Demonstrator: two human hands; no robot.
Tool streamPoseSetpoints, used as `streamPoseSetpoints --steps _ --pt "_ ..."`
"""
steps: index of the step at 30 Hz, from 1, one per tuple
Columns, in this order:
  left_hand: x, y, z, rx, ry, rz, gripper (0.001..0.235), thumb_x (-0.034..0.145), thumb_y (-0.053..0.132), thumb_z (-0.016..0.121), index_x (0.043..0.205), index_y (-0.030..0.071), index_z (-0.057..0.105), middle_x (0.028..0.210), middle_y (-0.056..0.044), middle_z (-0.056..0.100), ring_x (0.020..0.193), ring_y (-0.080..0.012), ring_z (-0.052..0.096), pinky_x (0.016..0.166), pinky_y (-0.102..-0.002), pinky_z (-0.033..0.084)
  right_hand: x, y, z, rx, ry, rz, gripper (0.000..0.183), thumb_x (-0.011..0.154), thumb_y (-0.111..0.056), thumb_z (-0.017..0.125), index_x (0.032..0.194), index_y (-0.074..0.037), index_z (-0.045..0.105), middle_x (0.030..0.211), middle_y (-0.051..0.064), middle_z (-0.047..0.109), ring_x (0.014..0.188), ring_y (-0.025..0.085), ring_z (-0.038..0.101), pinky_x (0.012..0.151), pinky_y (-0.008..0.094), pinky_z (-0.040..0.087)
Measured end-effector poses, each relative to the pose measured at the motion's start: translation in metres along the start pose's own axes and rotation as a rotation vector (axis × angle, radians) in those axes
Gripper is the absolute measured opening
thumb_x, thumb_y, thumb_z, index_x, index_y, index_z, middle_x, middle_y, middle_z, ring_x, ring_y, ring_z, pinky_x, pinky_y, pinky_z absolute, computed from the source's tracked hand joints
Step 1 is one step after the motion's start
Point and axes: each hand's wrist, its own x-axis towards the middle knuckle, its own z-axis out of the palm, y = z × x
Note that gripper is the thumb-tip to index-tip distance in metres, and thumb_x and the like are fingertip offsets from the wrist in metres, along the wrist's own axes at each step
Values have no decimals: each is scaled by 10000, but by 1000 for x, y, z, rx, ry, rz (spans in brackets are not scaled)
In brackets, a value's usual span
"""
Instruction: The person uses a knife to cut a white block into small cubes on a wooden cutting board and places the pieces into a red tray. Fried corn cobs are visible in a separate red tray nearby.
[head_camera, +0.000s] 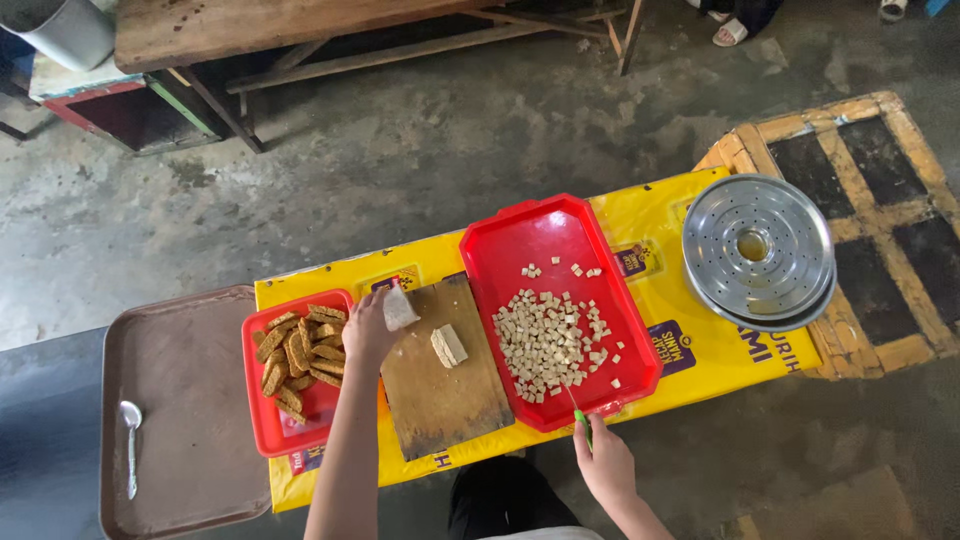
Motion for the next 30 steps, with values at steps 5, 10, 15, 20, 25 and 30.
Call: streamPoseSetpoints --steps 5,10,15,20,25,30 --pt "-65 44 20 -130 353 -218 882 756 400 809 1477 30 460 1351 -172 587 1231 -367 580 965 -483 549 -1 -3 5 2 86 -60 370 976 -391 532 1168 -94 640 706 158 724 692 370 718 607 495 560" --pt "-90 107 48 -382 57 -519 919 784 621 787 1341 -34 463 1242 -216 545 1132 -353 585 890 -457 568 3 -11 3 43 -40 -16 326 984 -384 536 1117 -97 616 711 150 720 685 348 732 595 475 573" --pt "-81 129 68 -394 220 -466 711 779 430 810 1304 24 554 1267 -177 579 1178 -365 569 930 -456 547 3 -16 9 73 15 -58 296 981 -375 541 1085 -110 626 708 172 714 687 380 713 599 503 552" --pt "-83 102 67 -356 -7 -123 652 696 180 823 1309 146 607 1332 -88 599 1215 -328 558 995 -434 528 14 -23 29 20 -87 -161 291 1023 -361 517 1033 -80 593 732 158 711 682 379 712 598 503 563" --pt "-97 76 60 -409 65 134 759 730 153 817 1416 51 510 1417 -136 553 1289 -352 519 1068 -440 471 26 -50 58 65 -109 -247 260 1015 -280 497 1078 -41 579 704 177 696 635 384 711 551 501 569" --pt "-117 81 68 -546 102 51 743 857 130 704 1526 11 403 1579 -168 422 1400 -345 452 1091 -404 453 32 -70 70 17 -87 -261 282 994 -262 536 1114 -6 555 686 196 698 645 400 704 549 523 554"
